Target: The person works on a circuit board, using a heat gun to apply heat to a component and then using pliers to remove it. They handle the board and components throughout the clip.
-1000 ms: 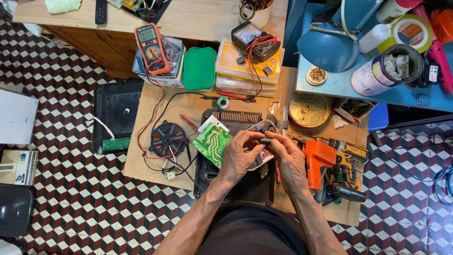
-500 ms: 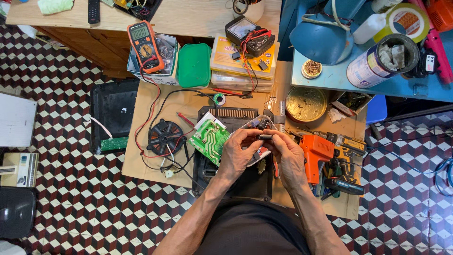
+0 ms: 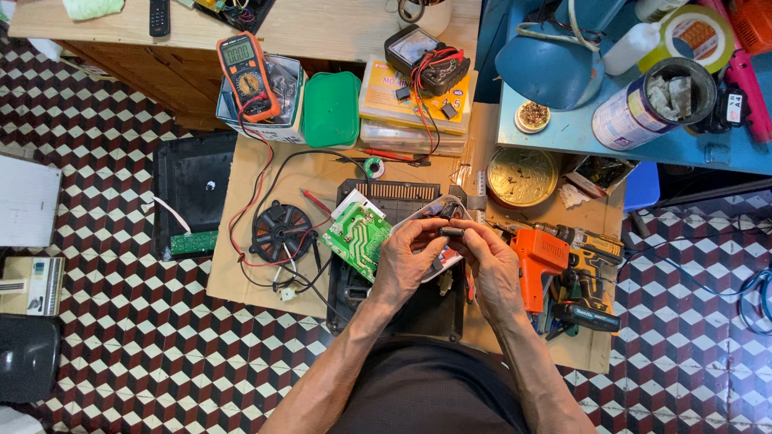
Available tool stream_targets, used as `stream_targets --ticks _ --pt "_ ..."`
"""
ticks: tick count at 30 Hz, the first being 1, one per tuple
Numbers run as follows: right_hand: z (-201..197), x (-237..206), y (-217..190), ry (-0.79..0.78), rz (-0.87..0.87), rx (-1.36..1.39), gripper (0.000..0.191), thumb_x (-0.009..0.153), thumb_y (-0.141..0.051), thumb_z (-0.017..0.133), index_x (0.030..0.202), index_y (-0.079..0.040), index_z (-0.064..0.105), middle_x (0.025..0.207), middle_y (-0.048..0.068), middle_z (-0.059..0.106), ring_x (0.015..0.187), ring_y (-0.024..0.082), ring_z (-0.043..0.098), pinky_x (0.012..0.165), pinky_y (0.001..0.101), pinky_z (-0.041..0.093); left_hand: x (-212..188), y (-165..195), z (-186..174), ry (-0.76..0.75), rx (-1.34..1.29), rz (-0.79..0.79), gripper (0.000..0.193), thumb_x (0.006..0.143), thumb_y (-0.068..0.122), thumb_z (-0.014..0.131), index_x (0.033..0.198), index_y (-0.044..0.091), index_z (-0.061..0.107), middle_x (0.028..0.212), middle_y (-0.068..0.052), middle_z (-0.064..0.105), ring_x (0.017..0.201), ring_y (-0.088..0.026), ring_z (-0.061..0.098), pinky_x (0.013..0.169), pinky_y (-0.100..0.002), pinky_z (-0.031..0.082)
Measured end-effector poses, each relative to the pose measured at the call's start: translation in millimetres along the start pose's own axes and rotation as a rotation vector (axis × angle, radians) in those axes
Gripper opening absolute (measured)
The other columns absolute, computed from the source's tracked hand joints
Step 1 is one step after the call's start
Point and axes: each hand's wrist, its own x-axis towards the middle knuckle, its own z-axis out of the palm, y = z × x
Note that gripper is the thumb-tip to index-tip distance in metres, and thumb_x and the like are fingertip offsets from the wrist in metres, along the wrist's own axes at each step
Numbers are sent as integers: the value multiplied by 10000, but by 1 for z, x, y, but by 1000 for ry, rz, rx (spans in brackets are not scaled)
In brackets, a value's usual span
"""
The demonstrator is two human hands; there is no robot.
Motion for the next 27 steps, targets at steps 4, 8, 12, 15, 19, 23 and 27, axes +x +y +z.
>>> stream_targets --ticks 4,8,12,15,19,23,27 --pt "-1 0 1 7 -2 17 291 1059 -142 531 1248 43 650 1163 134 701 1076 180 688 997 309 559 0 0 0 3 23 3 251 936 137 723 1175 60 729 1117 -73 749 993 -170 764 877 -292 638" --pt "0 3 0 28 12 44 305 1053 -162 533 1251 41 645 1155 127 703 1061 188 700 984 322 566 4 2 2 18 31 -6 251 933 162 727 1161 56 738 1063 -69 767 957 -153 759 836 -292 631" --pt "-2 12 -11 97 34 -50 311 1046 -178 538 1254 20 655 1105 110 725 1007 165 712 956 310 569 20 4 8 34 67 -98 254 937 202 738 1137 46 748 904 -75 790 815 -131 744 714 -292 607" --pt "-8 27 -25 62 0 -115 304 1024 -144 575 1269 8 669 1036 109 731 939 153 708 899 316 586 39 1 17 6 -75 -249 279 944 223 703 1153 40 731 857 -68 761 757 -100 730 663 -274 628" --pt "-16 41 -38 104 -11 -191 291 1030 -141 593 1258 17 681 1006 79 734 879 120 685 831 278 556 64 -9 27 -37 -342 -285 312 991 269 651 1159 19 733 861 -54 737 705 -103 698 645 -254 605" --pt "-11 63 -44 188 -37 -82 289 1014 -131 626 1258 22 655 993 66 727 854 115 678 798 275 558 97 -18 21 -158 -453 -355 384 1055 312 603 1111 -49 721 848 -48 713 721 -119 713 676 -262 619" --pt "-3 85 -50 303 -81 -68 281 1002 -131 634 1239 20 628 979 88 736 853 136 704 779 273 573 137 -22 19 -302 -533 -402 403 1036 306 585 1258 -15 688 905 -64 747 758 -117 703 709 -256 593"
